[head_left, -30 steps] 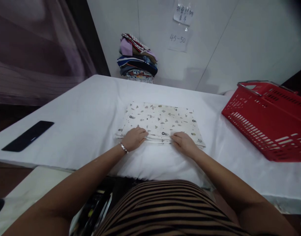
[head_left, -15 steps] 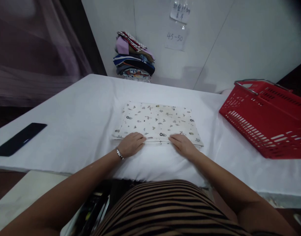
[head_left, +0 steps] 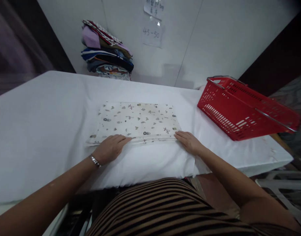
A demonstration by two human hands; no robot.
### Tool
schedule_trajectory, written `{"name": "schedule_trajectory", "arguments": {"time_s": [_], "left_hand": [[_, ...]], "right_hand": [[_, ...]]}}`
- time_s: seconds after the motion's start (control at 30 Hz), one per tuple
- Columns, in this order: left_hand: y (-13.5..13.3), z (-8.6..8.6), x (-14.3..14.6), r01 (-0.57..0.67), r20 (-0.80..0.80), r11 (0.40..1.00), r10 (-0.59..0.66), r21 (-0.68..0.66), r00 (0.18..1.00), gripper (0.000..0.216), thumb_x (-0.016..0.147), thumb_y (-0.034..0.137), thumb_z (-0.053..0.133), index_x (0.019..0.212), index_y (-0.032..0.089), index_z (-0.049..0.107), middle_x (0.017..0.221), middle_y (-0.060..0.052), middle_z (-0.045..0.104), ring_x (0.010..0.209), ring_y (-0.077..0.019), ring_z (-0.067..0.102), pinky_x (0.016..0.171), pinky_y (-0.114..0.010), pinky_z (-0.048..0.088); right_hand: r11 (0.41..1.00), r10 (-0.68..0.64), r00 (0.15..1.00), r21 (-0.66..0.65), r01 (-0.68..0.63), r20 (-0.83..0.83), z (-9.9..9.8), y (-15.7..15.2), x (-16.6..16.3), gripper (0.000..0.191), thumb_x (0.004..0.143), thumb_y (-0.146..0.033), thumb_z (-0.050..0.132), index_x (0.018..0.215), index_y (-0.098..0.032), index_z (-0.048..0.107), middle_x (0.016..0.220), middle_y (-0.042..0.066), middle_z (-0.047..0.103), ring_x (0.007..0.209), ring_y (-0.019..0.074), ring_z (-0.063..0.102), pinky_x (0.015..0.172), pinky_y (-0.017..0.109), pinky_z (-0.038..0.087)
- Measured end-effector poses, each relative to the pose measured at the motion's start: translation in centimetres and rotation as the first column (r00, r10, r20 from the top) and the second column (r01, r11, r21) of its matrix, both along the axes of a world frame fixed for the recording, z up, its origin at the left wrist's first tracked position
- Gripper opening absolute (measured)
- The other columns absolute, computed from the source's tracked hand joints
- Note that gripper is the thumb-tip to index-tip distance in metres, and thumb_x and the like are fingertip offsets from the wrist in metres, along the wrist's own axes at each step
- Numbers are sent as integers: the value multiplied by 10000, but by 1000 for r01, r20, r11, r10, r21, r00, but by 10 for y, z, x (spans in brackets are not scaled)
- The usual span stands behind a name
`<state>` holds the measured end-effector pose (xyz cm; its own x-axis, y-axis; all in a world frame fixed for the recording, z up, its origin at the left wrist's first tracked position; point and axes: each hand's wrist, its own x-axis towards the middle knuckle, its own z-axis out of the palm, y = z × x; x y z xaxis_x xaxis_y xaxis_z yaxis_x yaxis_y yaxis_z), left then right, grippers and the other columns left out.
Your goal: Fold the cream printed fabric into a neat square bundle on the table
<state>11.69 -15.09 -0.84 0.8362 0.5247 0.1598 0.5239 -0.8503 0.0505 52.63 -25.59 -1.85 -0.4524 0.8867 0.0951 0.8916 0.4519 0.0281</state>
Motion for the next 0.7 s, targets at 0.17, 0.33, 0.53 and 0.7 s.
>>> {"name": "schedule_trajectory", "arguments": {"time_s": [0.17, 0.33, 0.53, 0.7], "left_hand": [[-1, -1, 3, -30, -21, 999, 30, 18, 999, 517, 786, 47, 342, 1256, 213, 475, 1123, -77, 588, 993, -206, 528, 813, -349, 418], [-3, -3, 10, -55, -29, 996, 57, 65, 998, 569, 772, -7, 314, 1279, 211, 451, 1180, -82, 569, 1029, -201, 520, 808, -335, 412], [-1, -4, 11, -53, -45, 996, 56, 72, 997, 560, 770, -1, 309, 1264, 204, 478, 1235, -88, 547, 1058, -215, 506, 795, -352, 417], [-2, -4, 18, -9, -45, 999, 11, 50, 999, 558, 769, -7, 303, 1245, 208, 498, 1201, -79, 574, 999, -202, 520, 774, -347, 413]], "right_hand": [[1000, -5, 998, 8, 4, 60, 5, 7, -6, 427, 896, -150, 350, 1317, -182, 418, 1331, 100, 471, 1212, 235, 422, 927, 419, 359], [998, -10, 998, 67, 6, 54, 3, 9, -14, 428, 858, -116, 398, 1282, -147, 443, 1260, 117, 529, 1155, 229, 461, 907, 393, 360], [991, -53, 996, 129, 43, 77, 0, 12, -17, 338, 878, -135, 392, 1191, -119, 518, 1209, 134, 562, 1064, 229, 521, 865, 363, 382], [989, -31, 999, 148, 24, 41, 1, 20, 8, 344, 856, -128, 424, 1180, -144, 539, 1212, 123, 571, 1082, 216, 532, 879, 369, 374]]}}
